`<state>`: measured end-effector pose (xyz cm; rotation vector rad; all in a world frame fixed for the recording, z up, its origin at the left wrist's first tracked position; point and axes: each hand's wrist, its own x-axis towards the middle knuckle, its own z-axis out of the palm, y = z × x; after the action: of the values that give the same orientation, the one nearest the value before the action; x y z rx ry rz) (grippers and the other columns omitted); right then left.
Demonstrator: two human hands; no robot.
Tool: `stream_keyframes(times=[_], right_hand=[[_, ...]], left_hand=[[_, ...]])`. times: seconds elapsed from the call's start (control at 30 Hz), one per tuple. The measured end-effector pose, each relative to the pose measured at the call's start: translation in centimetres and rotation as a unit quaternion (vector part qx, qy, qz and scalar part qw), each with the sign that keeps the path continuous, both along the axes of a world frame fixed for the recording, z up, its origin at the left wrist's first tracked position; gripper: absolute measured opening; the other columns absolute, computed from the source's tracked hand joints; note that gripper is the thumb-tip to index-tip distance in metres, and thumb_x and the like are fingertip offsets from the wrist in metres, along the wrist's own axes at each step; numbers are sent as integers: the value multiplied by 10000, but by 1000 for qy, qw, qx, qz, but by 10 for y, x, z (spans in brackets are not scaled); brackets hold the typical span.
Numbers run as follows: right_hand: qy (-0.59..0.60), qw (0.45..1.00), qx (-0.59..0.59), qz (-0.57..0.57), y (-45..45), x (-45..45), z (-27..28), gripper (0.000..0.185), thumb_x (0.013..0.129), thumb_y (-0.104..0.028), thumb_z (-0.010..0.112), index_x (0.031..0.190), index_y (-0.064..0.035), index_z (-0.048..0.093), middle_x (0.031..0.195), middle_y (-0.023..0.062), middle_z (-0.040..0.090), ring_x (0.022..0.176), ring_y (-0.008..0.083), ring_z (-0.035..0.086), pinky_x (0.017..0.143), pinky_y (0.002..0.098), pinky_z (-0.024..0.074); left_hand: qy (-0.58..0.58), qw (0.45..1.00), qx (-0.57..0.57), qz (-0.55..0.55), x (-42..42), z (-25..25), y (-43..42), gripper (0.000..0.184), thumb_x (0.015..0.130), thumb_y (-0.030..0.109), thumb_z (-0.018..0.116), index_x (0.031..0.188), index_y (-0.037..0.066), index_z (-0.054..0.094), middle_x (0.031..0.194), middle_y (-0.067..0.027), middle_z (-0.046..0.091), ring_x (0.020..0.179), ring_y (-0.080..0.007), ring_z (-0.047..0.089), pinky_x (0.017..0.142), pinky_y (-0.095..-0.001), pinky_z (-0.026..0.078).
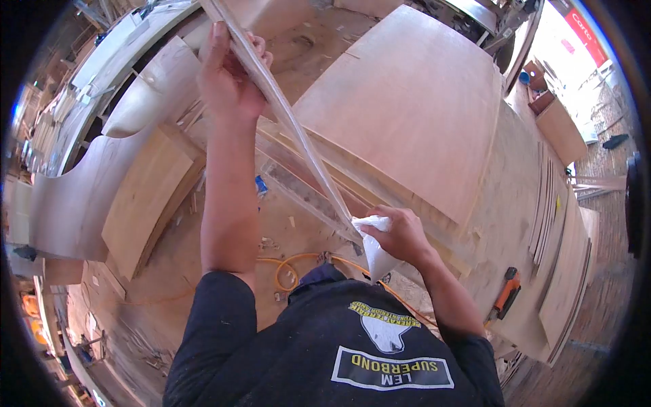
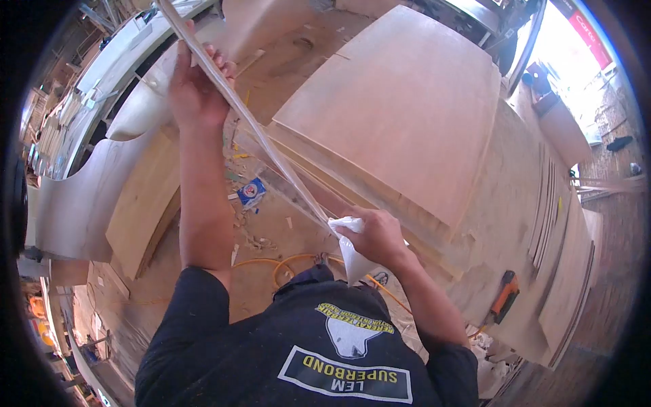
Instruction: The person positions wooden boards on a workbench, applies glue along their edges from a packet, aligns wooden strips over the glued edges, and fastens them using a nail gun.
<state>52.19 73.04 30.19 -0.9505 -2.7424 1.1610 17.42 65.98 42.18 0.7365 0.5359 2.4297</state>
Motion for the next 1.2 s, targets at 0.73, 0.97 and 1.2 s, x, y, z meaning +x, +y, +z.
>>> stream_keyframes(times=[0.73, 0.97, 1.2], right_hand=[[-207, 775, 249, -542, 156, 396, -115, 516, 823, -462, 848, 1221, -144, 765, 1109, 171, 771, 1037, 352, 727, 898, 464, 558], [98, 899, 33, -426, 125, 324, -97, 418, 887, -315, 805, 1201, -46, 745, 1057, 172, 746, 1010, 323, 728, 921, 410, 565], [145, 879, -60, -450, 81, 238, -137, 335, 892, -186, 815, 1168, -8, 745, 1027, 133, 758, 891, 231, 743, 810, 357, 595]], left_hand=[[-248, 847, -434, 180, 43, -230, 13, 242, 1026, 239, 668, 1155, 34, 653, 1052, -89, 691, 963, -243, 679, 852, -441, 565], [-177, 796, -558, 155, 101, -273, 35, 192, 1010, 253, 711, 1099, 107, 625, 972, -47, 664, 833, -214, 644, 684, -383, 534], [-191, 800, -555, 124, 112, -276, 53, 205, 1006, 244, 721, 1114, 84, 650, 998, -62, 698, 832, -228, 671, 718, -362, 567]])
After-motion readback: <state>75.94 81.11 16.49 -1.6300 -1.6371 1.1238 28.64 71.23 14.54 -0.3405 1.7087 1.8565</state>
